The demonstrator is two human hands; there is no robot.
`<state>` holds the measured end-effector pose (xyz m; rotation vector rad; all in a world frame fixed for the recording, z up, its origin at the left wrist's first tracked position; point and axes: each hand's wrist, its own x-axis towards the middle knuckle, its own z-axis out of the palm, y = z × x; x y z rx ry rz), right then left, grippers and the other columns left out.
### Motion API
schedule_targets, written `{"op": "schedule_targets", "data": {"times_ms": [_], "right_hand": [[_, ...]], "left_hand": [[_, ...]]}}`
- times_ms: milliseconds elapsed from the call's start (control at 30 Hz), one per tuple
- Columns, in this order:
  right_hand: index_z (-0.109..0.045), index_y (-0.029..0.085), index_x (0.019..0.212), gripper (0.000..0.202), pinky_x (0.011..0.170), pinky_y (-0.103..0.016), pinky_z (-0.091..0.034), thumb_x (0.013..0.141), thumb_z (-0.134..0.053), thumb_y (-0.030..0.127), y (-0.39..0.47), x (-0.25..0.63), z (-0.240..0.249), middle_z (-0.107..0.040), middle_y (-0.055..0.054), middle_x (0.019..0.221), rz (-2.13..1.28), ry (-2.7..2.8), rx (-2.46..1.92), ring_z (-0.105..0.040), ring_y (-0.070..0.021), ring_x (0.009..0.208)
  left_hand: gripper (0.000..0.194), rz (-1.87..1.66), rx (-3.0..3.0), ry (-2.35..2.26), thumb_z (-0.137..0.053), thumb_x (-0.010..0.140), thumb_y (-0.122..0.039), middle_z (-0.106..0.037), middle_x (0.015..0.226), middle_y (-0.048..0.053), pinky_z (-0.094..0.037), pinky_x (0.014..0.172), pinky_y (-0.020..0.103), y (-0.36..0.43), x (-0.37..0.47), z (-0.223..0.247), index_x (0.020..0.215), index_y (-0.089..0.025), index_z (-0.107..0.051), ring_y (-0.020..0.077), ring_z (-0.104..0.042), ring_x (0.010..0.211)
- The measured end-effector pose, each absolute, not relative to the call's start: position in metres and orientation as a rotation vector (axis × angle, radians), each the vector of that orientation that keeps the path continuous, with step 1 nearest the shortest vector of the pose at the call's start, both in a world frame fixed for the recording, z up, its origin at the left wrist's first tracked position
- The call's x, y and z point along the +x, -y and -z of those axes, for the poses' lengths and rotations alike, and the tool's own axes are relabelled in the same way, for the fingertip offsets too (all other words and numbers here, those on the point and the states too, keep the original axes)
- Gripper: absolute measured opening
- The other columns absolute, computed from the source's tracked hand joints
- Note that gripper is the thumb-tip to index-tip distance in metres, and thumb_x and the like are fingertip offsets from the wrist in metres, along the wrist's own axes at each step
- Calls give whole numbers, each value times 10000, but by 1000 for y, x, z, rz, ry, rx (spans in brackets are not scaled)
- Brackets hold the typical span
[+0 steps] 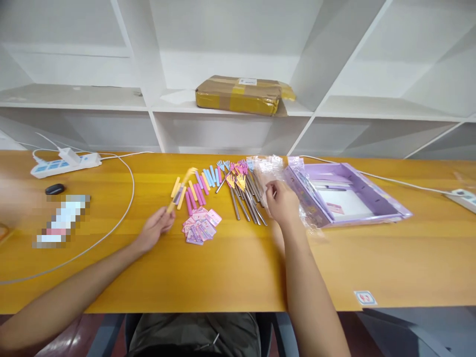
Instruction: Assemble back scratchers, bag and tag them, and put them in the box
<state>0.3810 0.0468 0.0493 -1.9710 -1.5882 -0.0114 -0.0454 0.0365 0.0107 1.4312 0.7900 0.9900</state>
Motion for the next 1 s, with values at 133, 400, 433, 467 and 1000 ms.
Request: {"op": "schedule_targets", "data": {"times_ms": [133, 400, 433, 467, 1000], "right_hand": [[-789, 201, 1078, 340, 851, -391, -486, 1003, -488, 341, -44, 393, -32, -814, -121, 1063, 34, 1604, -1985, -712, -282, 936], [-728, 124, 1342, 527, 1059, -542, -521, 1021, -529, 492, -39, 430, -22, -683, -267, 1359, 287, 1449, -2255, -689, -409, 1193], [-675, 86, 1416, 615, 1081, -556, -514, 1001, -572, 528, -38, 438, -17, -664, -297, 1386, 255, 1451, -2306, -668, -436, 1245], [-623, 52, 1467, 707, 1097, -562, -508, 974, -618, 559, -37, 446, -12, -654, -320, 1398, 193, 1465, -2362, -649, -455, 1286], [-657, 257, 1282, 408, 906, -498, -450, 934, -681, 468, -26, 453, -47, -771, -202, 1171, 61, 1218, -2299, -651, -383, 1054]], "left_hand": [[411, -1173, 1286, -681, -594, 1115, -612, -290, 686, -88, -220, 558, 252, -26, -56, -3, 1002, -218, -560, 100, -219, 554], [435, -922, 1329, -770, -577, 1118, -633, -317, 695, -82, -211, 549, 253, -37, -61, 3, 1086, -200, -602, 103, -238, 561], [435, -906, 1345, -774, -576, 1120, -631, -310, 699, -82, -205, 548, 254, -37, -61, 3, 1089, -198, -606, 103, -233, 564], [436, -896, 1356, -776, -573, 1121, -628, -302, 702, -83, -200, 547, 254, -37, -61, 3, 1095, -195, -609, 104, -229, 566], [572, -837, 1500, -849, -501, 1153, -604, -456, 822, -47, -294, 552, 263, -35, -59, 4, 1596, -241, -482, 120, -320, 603]]}}
